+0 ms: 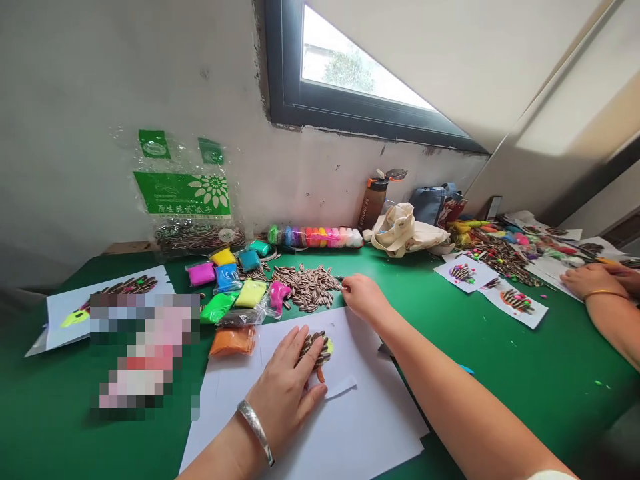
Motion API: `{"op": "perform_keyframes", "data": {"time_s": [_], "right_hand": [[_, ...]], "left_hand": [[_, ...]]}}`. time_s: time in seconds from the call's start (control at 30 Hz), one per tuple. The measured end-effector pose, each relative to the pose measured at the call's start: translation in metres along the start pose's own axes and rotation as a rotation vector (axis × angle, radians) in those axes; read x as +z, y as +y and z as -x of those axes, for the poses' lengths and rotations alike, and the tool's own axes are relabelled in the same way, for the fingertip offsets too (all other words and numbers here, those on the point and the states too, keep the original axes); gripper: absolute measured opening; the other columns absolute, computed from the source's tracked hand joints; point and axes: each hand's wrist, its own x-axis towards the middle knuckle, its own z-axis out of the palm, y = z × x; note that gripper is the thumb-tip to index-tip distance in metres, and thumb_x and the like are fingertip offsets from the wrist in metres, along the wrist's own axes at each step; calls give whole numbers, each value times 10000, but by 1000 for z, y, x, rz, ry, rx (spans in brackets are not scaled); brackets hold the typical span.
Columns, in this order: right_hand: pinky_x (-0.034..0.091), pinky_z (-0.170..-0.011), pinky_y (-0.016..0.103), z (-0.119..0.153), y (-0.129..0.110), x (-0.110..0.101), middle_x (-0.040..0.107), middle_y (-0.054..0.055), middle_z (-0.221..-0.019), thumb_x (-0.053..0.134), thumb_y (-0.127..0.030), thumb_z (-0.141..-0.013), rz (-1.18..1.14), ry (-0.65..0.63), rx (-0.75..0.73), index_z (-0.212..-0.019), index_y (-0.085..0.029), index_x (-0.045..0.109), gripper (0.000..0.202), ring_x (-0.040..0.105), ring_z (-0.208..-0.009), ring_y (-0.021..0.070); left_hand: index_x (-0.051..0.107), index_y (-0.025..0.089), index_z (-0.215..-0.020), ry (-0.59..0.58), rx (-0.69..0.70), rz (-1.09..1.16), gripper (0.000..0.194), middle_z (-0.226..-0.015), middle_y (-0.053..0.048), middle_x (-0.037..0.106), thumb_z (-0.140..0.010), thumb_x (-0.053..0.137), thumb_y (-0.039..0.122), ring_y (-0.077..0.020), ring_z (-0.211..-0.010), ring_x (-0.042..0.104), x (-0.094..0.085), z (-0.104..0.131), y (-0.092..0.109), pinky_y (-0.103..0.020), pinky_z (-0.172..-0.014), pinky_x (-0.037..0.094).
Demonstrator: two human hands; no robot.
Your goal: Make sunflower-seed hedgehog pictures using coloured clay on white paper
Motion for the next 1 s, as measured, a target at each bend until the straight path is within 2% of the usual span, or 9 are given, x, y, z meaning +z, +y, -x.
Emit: {"op": "perform_keyframes", "data": {"time_s": [0.1,0.3,0.43,0.5,0.63,0.7,0.77,0.87,1.0], "right_hand": [[370,-709,255,-11,-2,8,628,99,-839,443,-145,-845,57,-16,23,-804,-157,669,230,570,-822,191],[375,-711,258,-10,-8,18,593,111,-899,397,-115,-870,86,-43,47,-889,-153,617,225,568,-832,196],[373,-682,269,-5,-13,10,589,143,-944,404,-11,-804,70,-60,64,-895,-131,582,234,563,-810,204],[372,-662,268,3,-14,0,601,132,-915,377,-29,-829,36,-49,67,-916,-137,563,232,561,-785,197],[387,-623,219,36,-14,-17,614,8,-776,316,-243,-937,-130,-38,-8,-942,-212,534,220,551,-679,131],[388,-582,208,55,-15,-16,598,-16,-697,387,-284,-901,-477,-81,-47,-851,-211,552,188,541,-624,119],[378,-547,204,70,-17,-10,593,-25,-662,442,-264,-853,-669,-168,-12,-784,-203,557,147,526,-587,111],[364,-549,203,81,-21,0,583,-31,-642,478,-253,-813,-741,-225,21,-737,-198,573,134,505,-582,105],[344,-556,201,80,-24,2,566,-37,-628,482,-246,-805,-719,-228,21,-699,-197,569,146,477,-594,102]], "left_hand": [[381,206,-1388,5,-6,4,596,-1444,-133,362,-819,550,262,-331,-1319,329,0,0,-1,-487,-1012,414],[379,204,-1387,29,-4,21,587,-1426,-124,391,-823,535,254,-323,-1309,347,5,0,-3,-495,-1009,420],[385,199,-1382,33,5,23,571,-1416,-120,404,-831,529,252,-318,-1309,346,6,1,-3,-495,-1014,416],[396,192,-1374,42,6,20,558,-1412,-122,411,-834,527,251,-315,-1309,345,5,2,-3,-492,-1017,414],[457,189,-1333,14,35,1,501,-1398,-121,433,-840,522,246,-330,-1309,342,0,0,0,-503,-1007,422],[477,190,-1319,-9,56,-9,475,-1398,-116,436,-849,514,252,-337,-1311,335,-3,-1,1,-518,-1009,414],[473,191,-1322,-24,70,-14,466,-1406,-105,428,-862,501,263,-333,-1319,322,-4,-1,1,-524,-1018,401],[460,192,-1331,-43,77,-23,464,-1419,-88,413,-875,488,268,-322,-1333,299,-5,-2,2,-521,-1032,387],[462,185,-1331,-58,66,-55,468,-1427,-97,401,-875,490,287,-330,-1332,301,-6,-2,3,-527,-1027,390]]}}
